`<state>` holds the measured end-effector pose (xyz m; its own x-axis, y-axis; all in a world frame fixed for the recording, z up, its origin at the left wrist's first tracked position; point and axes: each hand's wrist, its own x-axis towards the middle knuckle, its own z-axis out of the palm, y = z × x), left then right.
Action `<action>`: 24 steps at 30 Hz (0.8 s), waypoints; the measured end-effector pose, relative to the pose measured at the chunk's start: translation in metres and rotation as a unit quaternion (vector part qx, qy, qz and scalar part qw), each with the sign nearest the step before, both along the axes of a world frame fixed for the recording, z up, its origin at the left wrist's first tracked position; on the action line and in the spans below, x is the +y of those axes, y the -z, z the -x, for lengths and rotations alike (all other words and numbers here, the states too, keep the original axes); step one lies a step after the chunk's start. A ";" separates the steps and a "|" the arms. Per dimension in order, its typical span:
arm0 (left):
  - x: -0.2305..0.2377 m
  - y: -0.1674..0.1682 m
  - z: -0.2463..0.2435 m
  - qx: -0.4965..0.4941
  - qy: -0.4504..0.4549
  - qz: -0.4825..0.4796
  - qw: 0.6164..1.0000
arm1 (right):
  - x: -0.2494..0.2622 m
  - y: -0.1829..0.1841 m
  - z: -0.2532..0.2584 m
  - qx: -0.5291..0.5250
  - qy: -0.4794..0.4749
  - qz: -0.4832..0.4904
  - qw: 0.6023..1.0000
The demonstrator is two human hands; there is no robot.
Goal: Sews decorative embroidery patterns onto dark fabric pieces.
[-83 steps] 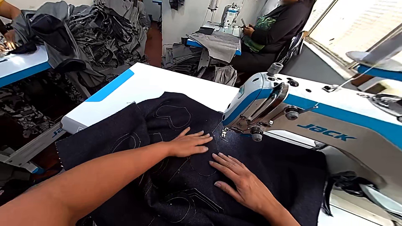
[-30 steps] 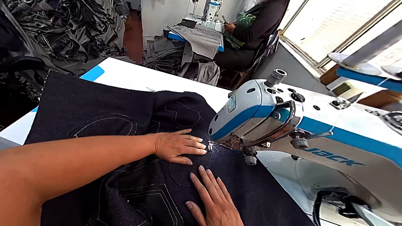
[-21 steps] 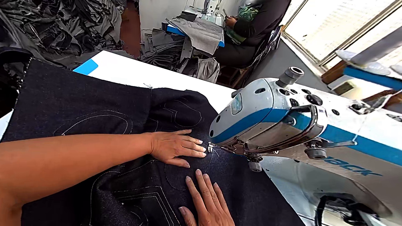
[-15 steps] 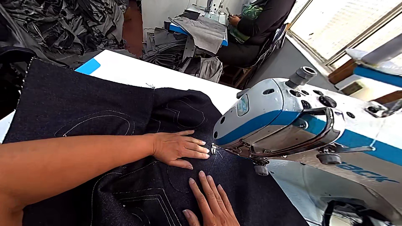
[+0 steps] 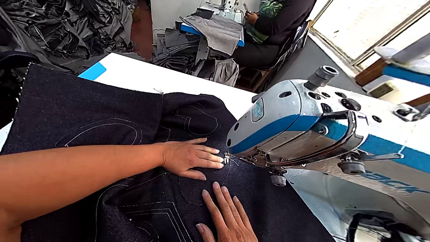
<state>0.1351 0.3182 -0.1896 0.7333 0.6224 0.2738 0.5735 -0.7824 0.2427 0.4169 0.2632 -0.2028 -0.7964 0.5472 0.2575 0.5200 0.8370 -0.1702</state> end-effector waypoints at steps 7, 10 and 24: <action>0.002 -0.003 0.000 0.008 -0.002 0.009 1.000 | 0.003 0.002 0.000 0.005 -0.002 -0.017 1.000; 0.002 -0.003 0.000 0.005 -0.004 0.010 1.000 | 0.004 0.003 0.000 0.006 -0.003 -0.026 1.000; 0.006 -0.012 -0.012 0.036 -0.159 0.057 0.985 | 0.064 -0.004 -0.006 0.059 -0.048 -0.041 0.996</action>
<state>0.1469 0.3243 -0.1781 0.5112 0.8473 0.1441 0.8040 -0.5307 0.2683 0.4227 0.3277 -0.1987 -0.8051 0.4438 0.3934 0.4177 0.8952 -0.1552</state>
